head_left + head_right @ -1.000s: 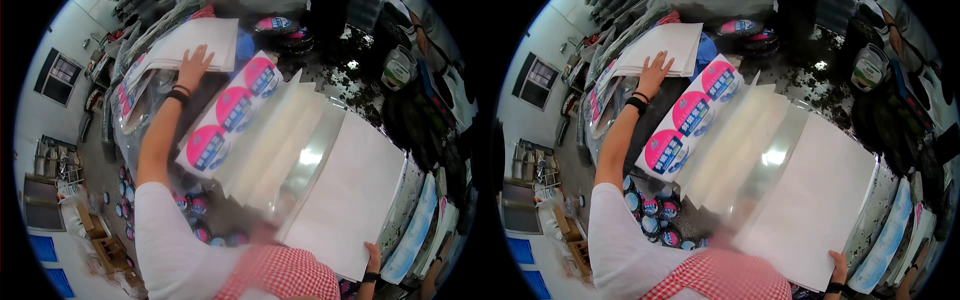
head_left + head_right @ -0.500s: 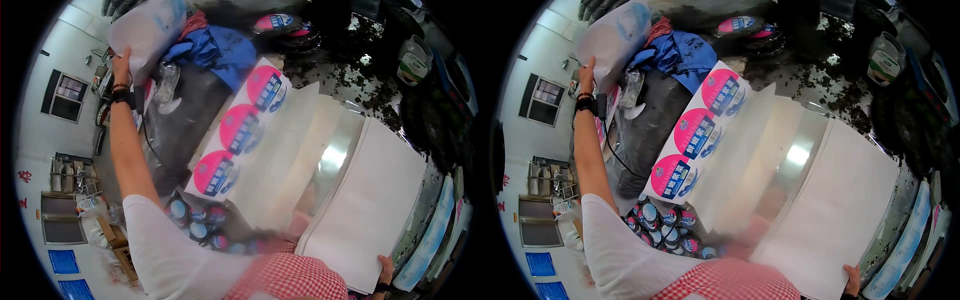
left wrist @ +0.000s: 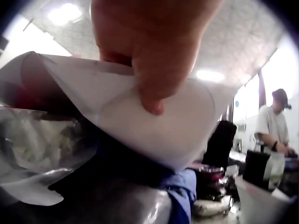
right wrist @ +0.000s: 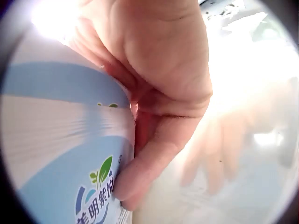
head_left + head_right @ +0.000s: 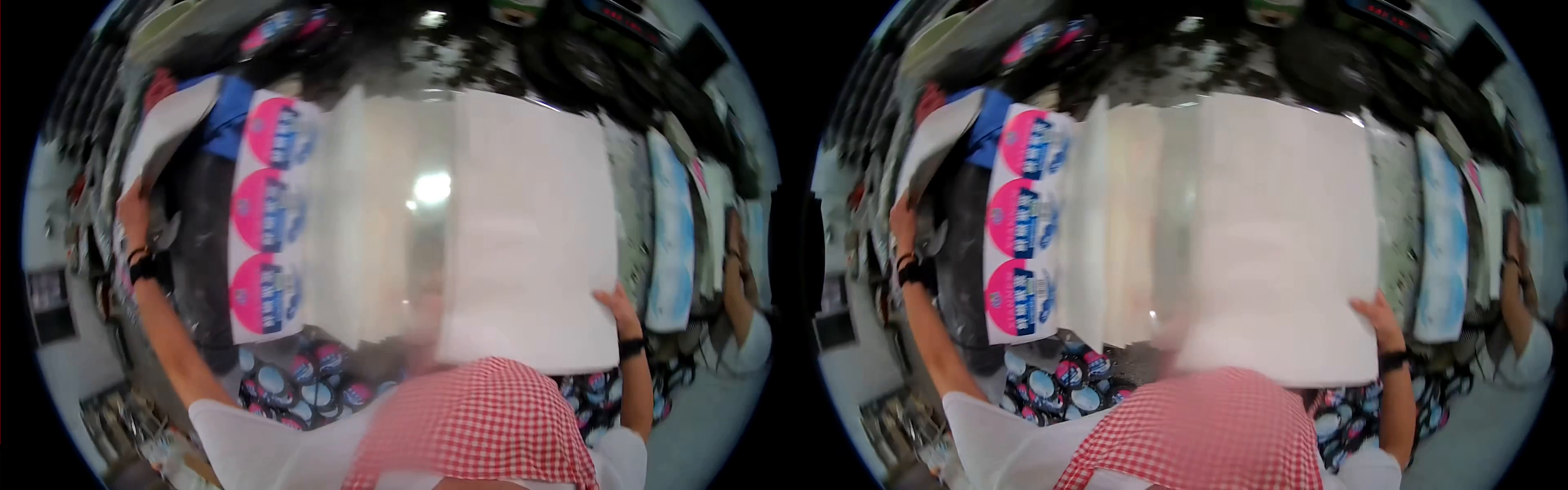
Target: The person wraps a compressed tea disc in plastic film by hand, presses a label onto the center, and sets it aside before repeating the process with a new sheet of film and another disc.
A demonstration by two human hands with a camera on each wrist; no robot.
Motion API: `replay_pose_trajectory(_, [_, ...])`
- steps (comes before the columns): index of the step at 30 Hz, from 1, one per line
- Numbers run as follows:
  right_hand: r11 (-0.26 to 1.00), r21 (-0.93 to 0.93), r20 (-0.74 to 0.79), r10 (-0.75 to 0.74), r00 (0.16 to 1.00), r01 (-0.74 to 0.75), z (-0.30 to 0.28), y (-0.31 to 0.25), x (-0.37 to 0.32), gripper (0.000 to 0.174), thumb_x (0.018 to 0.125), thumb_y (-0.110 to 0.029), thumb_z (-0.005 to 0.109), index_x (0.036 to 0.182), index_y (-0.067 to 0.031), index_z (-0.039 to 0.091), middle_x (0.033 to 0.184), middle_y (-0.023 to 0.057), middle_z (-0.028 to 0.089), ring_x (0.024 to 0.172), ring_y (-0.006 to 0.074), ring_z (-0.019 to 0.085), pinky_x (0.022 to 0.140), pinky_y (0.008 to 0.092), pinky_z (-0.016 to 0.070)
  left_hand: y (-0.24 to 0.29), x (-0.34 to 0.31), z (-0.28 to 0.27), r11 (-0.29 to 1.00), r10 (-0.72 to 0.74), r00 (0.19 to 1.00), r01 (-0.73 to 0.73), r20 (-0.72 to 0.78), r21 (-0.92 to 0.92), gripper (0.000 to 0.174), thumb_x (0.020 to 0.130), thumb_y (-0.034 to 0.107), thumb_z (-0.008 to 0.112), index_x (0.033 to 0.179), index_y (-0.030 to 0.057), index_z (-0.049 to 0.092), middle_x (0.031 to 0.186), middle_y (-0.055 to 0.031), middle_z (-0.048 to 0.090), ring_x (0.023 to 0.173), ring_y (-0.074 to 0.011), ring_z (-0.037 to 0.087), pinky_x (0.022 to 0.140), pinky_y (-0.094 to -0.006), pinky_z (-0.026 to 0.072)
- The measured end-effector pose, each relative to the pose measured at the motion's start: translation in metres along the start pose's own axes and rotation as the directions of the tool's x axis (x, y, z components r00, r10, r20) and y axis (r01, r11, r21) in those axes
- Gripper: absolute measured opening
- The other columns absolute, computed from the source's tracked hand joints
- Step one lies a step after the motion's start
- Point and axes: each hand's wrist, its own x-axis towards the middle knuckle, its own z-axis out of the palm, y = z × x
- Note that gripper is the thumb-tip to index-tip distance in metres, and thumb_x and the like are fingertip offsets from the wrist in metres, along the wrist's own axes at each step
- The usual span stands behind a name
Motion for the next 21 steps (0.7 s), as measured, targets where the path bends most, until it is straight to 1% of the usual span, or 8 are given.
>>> replay_pose_trajectory(5, [0.964,-0.065,0.105,-0.251,0.962,0.258,-0.002,-0.016,-0.016,0.046,0.083,-0.008,0.07,0.124,0.0022,0.05,0.11,0.0085,0.063,0.093,0.0152,0.062,0.08,0.0293,0.0516,0.077,-0.038,-0.027,0.923,0.16,0.894,-0.286,0.419,0.258,0.05,0.082,-0.002,0.054,0.131,0.0091,0.051,0.134,-0.0205,0.049,0.124,-0.0369,0.047,0.102,-0.0428,0.0399])
replay_pose_trajectory(7, [0.942,-0.083,0.109,-0.315,0.943,0.325,0.001,-0.024,-0.029,0.044,0.083,-0.008,0.069,0.122,0.0029,0.052,0.11,0.0083,0.062,0.092,0.0152,0.061,0.08,0.0283,0.0511,0.172,-0.069,-0.059,0.851,0.35,0.93,-0.365,-0.111,-0.377,0.048,0.081,-0.001,0.059,0.129,0.005,0.053,0.128,-0.0189,0.055,0.117,-0.0325,0.054,0.097,-0.0398,0.0441])
replay_pose_trajectory(8, [0.932,-0.093,0.12,-0.34,0.933,0.351,0.004,-0.026,-0.035,0.043,0.084,-0.008,0.069,0.121,0.0033,0.052,0.109,0.0083,0.062,0.092,0.0151,0.061,0.08,0.0278,0.0509,0.235,-0.096,-0.091,0.615,0.321,0.928,-0.054,0.187,-0.786,0.045,0.084,0.003,0.063,0.128,0.0019,0.053,0.124,-0.0164,0.059,0.109,-0.0276,0.06,0.091,-0.0363,0.048])
replay_pose_trajectory(9, [0.923,-0.104,0.095,-0.361,0.928,0.37,0.007,-0.029,-0.043,0.041,0.083,-0.007,0.069,0.12,0.0032,0.053,0.109,0.0082,0.062,0.091,0.015,0.061,0.079,0.0275,0.0508,0.274,-0.137,-0.068,0.302,0.495,0.786,0.245,0.371,-0.921,0.046,0.089,0.014,0.062,0.132,-0.0018,0.05,0.129,-0.0168,0.057,0.115,-0.0266,0.056,0.095,-0.0371,0.0453])
replay_pose_trajectory(12, [0.894,-0.129,0.044,-0.427,0.903,0.429,0.007,-0.036,-0.059,0.038,0.083,-0.005,0.068,0.118,0.0029,0.054,0.108,0.0083,0.063,0.089,0.0152,0.062,0.079,0.0269,0.0507,0.411,-0.199,-0.098,0.515,0.73,0.437,0.154,0.526,-0.843,0.071,0.084,0.04,0.07,0.134,-0.0051,0.045,0.128,-0.0182,0.056,0.112,-0.0229,0.059,0.091,-0.0343,0.0491])
replay_pose_trajectory(14, [0.892,-0.123,0.012,-0.437,0.899,0.435,-0.002,-0.033,-0.067,0.039,0.083,-0.003,0.068,0.118,0.0026,0.053,0.108,0.0088,0.063,0.089,0.0159,0.062,0.079,0.027,0.0507,0.457,-0.198,-0.086,0.533,0.634,0.243,0.55,0.734,-0.643,0.062,0.09,0.041,0.063,0.131,-0.0029,0.048,0.129,-0.017,0.056,0.117,-0.0259,0.057,0.092,-0.0355,0.049])
replay_pose_trajectory(17, [0.863,-0.069,-0.139,-0.504,0.852,0.5,-0.004,-0.034,-0.073,0.042,0.082,0.0,0.068,0.12,0.003,0.052,0.108,0.0091,0.063,0.089,0.0179,0.062,0.078,0.0271,0.0504,0.481,-0.216,-0.029,-0.387,0.858,0.435,0.897,0.273,-0.214,0.046,0.096,0.034,0.056,0.126,0.0001,0.053,0.127,-0.014,0.058,0.112,-0.022,0.059,0.091,-0.0315,0.0497])
replay_pose_trajectory(21, [0.757,-0.137,0.022,-0.643,0.766,0.639,0.008,-0.074,-0.063,0.049,0.082,-0.001,0.067,0.126,0.0037,0.047,0.113,0.0115,0.062,0.099,0.0199,0.06,0.088,0.0317,0.0477,0.434,-0.161,-0.111,-0.36,0.787,0.511,0.835,0.345,-0.417,0.036,0.094,0.023,0.059,0.12,-0.0007,0.059,0.12,-0.0118,0.062,0.109,-0.0222,0.06,0.093,-0.0312,0.0476])
